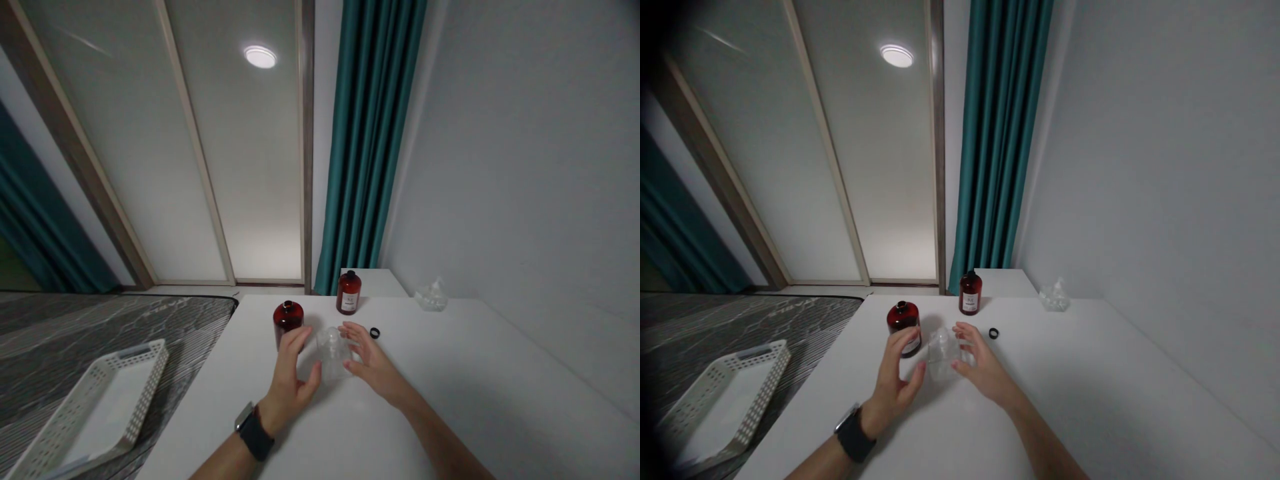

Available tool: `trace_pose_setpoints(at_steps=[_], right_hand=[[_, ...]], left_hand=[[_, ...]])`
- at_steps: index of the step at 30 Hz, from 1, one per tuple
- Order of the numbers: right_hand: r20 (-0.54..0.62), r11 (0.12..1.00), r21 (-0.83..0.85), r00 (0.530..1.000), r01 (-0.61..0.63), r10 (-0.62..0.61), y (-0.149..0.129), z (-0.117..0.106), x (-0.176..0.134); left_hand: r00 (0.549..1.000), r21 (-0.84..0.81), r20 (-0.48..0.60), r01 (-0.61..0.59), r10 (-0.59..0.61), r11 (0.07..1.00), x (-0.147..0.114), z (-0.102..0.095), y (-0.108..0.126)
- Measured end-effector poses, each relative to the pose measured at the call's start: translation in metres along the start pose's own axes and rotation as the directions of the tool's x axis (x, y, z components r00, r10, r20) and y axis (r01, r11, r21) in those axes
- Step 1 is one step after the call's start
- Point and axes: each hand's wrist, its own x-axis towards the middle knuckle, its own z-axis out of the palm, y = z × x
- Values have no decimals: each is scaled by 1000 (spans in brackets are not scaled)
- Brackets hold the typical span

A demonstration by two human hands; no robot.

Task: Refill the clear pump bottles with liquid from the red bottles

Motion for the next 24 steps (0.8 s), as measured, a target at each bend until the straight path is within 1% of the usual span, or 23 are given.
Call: trace_pose_setpoints(at_steps=[2,4,6,8,10,12,15,18,24], right_hand=[[44,999,38,999,0,-1,-3,0,-1],[64,999,39,998,-4,1,-5,1,-2],[73,1000,12,997,-5,5,-6,4,-4],[77,1000,-22,997,3,-2,-5,6,-5],[74,999,-36,997,16,-14,-3,8,-6],[76,1000,-24,997,17,-15,-2,8,-6],[87,1000,-9,996,-19,20,-1,8,-7],[82,998,-45,996,-34,38,-1,8,-8],[64,984,-179,998,7,5,5,20,-10]], left_hand=[[995,-50,66,81,-77,995,-4,8,1],[979,-92,134,165,-152,982,-5,12,1],[949,-143,235,247,-210,958,-3,13,0],[908,-192,338,324,-247,927,-1,11,-1],[876,-220,403,376,-267,900,2,10,-1],[866,-234,422,391,-269,890,5,9,-1],[861,-234,442,383,-253,894,8,7,-1],[854,-217,451,386,-259,896,9,8,-2],[873,-205,391,391,-292,897,8,16,-2]])
